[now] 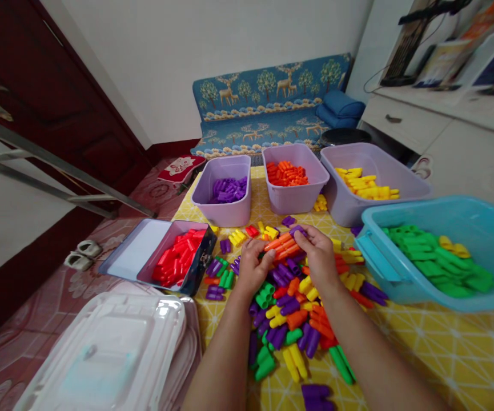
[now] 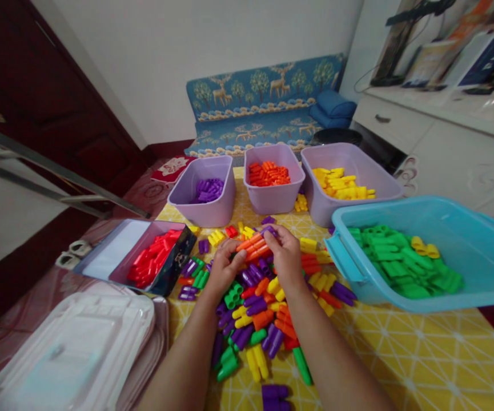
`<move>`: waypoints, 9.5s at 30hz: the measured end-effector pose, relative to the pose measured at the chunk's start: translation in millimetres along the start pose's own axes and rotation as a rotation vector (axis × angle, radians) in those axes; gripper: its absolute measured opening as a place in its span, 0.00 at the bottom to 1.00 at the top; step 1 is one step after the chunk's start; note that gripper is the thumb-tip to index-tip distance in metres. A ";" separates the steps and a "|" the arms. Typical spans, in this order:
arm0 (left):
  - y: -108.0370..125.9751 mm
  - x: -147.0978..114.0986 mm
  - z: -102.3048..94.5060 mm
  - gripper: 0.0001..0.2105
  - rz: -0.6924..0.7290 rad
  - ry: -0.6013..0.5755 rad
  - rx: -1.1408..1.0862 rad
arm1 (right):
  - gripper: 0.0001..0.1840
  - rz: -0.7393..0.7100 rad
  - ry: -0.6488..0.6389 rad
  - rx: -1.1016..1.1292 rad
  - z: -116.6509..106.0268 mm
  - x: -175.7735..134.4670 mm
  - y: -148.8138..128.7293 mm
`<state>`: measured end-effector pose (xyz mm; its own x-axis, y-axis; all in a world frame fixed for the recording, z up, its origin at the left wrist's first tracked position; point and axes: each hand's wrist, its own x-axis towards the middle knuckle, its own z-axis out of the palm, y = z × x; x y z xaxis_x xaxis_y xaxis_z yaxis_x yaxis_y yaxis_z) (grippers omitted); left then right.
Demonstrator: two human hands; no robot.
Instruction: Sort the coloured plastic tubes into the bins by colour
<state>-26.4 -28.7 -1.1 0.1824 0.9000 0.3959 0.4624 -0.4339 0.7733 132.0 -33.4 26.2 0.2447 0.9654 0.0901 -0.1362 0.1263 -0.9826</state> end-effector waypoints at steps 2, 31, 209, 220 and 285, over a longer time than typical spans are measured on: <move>1.1 0.5 -1.3 0.14 0.016 -0.015 -0.001 | 0.15 -0.016 0.029 0.013 1.6 -1.4 1.5; 3.0 -3.0 -4.7 0.15 -0.076 0.119 -0.084 | 0.15 -0.102 0.125 -0.073 -10.7 3.0 -12.1; 5.4 20.3 -7.5 0.16 -0.163 -0.050 -0.325 | 0.21 0.145 -0.220 -0.126 -19.7 4.2 -22.6; 1.0 21.3 -0.6 0.14 -0.121 -0.152 -0.109 | 0.12 0.041 -0.317 -0.231 -31.5 1.7 -36.5; 2.5 26.4 0.0 0.17 -0.333 0.006 -0.879 | 0.14 -0.300 -0.273 -0.614 -6.4 -0.4 4.9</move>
<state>-20.4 -6.0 11.3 0.1529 0.9844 0.0874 -0.3320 -0.0321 0.9427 137.4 -34.7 20.4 -0.0715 0.9421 0.3276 0.4811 0.3203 -0.8161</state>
